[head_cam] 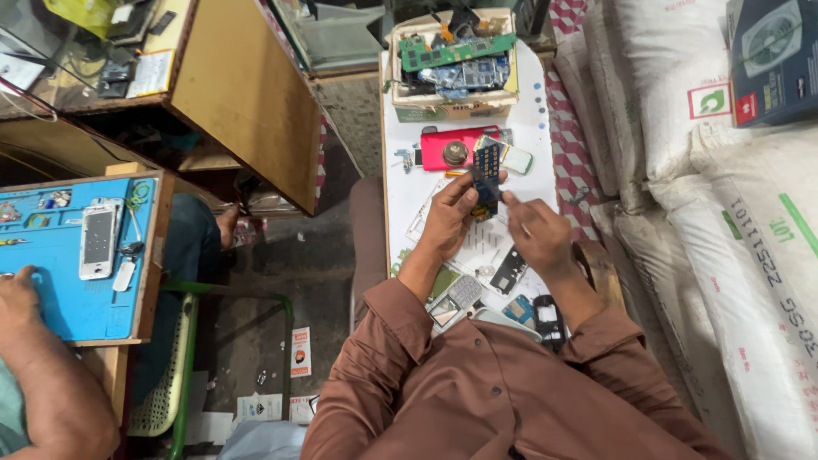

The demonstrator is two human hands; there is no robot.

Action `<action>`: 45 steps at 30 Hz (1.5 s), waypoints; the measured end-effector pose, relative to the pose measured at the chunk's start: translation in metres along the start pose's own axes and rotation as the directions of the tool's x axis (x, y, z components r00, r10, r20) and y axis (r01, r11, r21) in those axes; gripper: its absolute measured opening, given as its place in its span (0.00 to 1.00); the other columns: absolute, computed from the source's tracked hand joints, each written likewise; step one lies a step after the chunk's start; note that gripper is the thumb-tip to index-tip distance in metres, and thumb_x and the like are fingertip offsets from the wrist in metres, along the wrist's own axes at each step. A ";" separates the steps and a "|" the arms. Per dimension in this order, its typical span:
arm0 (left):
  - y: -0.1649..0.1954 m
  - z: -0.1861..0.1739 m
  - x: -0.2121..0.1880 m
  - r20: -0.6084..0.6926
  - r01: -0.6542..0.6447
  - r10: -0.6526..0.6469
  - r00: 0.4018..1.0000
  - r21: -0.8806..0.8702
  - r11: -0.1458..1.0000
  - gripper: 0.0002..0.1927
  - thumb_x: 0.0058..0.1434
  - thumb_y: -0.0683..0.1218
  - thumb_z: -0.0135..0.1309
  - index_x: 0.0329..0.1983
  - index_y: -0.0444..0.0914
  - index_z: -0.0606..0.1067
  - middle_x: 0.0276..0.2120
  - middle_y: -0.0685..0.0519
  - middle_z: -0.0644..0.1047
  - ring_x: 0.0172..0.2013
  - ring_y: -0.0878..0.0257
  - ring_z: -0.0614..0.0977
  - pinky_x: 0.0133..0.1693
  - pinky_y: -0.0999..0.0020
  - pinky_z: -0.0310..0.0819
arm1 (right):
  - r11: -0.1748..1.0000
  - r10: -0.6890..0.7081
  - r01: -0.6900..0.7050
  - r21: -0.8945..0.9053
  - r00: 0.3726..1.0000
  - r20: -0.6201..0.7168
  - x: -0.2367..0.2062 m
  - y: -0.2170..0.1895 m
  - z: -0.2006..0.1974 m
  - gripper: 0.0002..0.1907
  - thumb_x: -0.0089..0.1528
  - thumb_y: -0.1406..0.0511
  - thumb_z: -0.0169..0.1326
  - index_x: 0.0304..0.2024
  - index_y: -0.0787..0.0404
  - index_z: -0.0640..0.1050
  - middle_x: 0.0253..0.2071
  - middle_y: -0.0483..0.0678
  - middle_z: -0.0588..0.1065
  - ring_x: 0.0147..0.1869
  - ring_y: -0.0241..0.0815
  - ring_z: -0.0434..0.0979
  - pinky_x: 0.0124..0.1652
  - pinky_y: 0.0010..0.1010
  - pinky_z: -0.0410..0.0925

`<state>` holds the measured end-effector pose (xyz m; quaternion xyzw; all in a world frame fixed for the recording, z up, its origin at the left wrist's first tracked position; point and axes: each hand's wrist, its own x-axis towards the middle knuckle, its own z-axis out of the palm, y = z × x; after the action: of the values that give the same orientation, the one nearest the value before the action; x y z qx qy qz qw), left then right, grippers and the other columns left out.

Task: The person repairs a mobile phone at a cluttered workbench. They hold the opened phone in one hand and use a small hand tool with the other to work on the internal board and keypad area, repeatedly manipulating components and adjusting the phone's position while working.

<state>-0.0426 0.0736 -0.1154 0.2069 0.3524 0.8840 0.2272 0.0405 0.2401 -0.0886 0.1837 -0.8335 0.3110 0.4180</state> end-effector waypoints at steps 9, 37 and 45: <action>-0.015 -0.005 -0.001 -0.029 -0.026 0.025 0.999 -0.002 1.000 0.30 0.69 0.52 0.59 0.68 0.30 0.69 0.60 0.44 0.77 0.55 0.57 0.81 0.58 0.62 0.76 | 0.999 -0.017 0.018 -0.046 1.000 0.012 -0.004 0.004 -0.006 0.22 0.62 0.77 0.61 0.59 0.60 0.79 0.31 0.49 0.72 0.29 0.40 0.72 0.29 0.34 0.66; -0.025 -0.014 -0.001 -0.005 -0.111 0.112 0.994 0.108 0.988 0.26 0.72 0.50 0.57 0.68 0.32 0.70 0.61 0.46 0.74 0.59 0.56 0.76 0.55 0.59 0.78 | 0.998 0.054 -0.054 -0.010 0.995 -0.079 -0.010 0.008 -0.003 0.23 0.62 0.78 0.61 0.60 0.63 0.77 0.31 0.51 0.73 0.29 0.42 0.72 0.29 0.33 0.64; -0.022 -0.016 -0.002 -0.014 -0.206 0.217 0.976 0.258 0.944 0.21 0.72 0.50 0.56 0.65 0.36 0.75 0.63 0.48 0.74 0.57 0.59 0.76 0.54 0.66 0.72 | 0.999 0.036 -0.039 -0.030 0.996 -0.084 -0.010 0.008 -0.003 0.22 0.62 0.79 0.61 0.58 0.65 0.78 0.29 0.51 0.73 0.25 0.39 0.69 0.26 0.30 0.62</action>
<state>-0.0438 0.0786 -0.1417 0.2524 0.4438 0.8546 0.0949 0.0432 0.2489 -0.0978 0.1483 -0.8234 0.3131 0.4494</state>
